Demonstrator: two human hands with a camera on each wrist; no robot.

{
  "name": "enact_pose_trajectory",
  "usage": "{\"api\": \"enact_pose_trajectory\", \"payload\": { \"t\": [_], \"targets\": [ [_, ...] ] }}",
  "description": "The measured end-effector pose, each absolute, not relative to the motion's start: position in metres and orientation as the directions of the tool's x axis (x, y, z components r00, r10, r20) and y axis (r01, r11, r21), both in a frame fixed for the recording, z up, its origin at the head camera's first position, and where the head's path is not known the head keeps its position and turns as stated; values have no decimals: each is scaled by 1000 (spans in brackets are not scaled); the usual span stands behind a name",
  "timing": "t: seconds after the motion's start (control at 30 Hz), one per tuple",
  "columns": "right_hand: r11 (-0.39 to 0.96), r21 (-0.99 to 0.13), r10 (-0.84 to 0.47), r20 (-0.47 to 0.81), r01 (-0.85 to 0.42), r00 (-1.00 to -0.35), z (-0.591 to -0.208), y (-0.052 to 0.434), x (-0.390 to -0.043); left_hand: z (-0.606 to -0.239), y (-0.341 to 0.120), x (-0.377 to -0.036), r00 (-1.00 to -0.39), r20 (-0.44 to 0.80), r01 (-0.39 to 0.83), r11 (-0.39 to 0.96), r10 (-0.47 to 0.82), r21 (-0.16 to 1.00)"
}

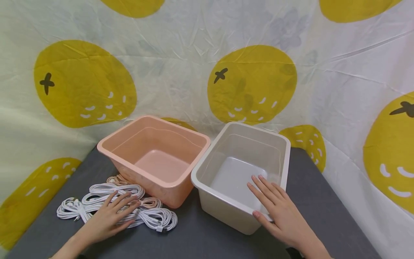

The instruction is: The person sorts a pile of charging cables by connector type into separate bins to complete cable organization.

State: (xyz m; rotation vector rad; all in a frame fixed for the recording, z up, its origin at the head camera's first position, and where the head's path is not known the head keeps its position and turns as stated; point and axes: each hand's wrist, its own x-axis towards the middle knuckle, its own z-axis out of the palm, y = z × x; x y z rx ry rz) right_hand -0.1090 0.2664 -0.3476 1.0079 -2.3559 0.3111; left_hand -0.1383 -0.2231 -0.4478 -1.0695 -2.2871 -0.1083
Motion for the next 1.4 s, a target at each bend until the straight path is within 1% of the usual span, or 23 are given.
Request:
{"api": "enact_pose_trajectory", "payload": {
  "t": [0.2, 0.57, 0.87, 1.13, 1.4],
  "targets": [
    [700, 15, -593, 568, -714, -570, -347, 263, -108, -452, -220, -141, -445, 579, 723, 656, 683, -218],
    [711, 23, -590, 562, -703, -579, -348, 262, -109, -453, -211, -148, -415, 558, 753, 615, 719, -233],
    [714, 27, -587, 567, -700, -577, -347, 262, -109, -450, -204, -146, -381, 518, 755, 581, 766, -304],
    [708, 13, -583, 575, -706, -574, -347, 262, -110, -450, -202, -146, -385, 486, 745, 575, 784, -339],
    [700, 5, -582, 582, -714, -567, -348, 261, -110, -450, -200, -146, -380, 499, 730, 584, 779, -356]
  ]
}}
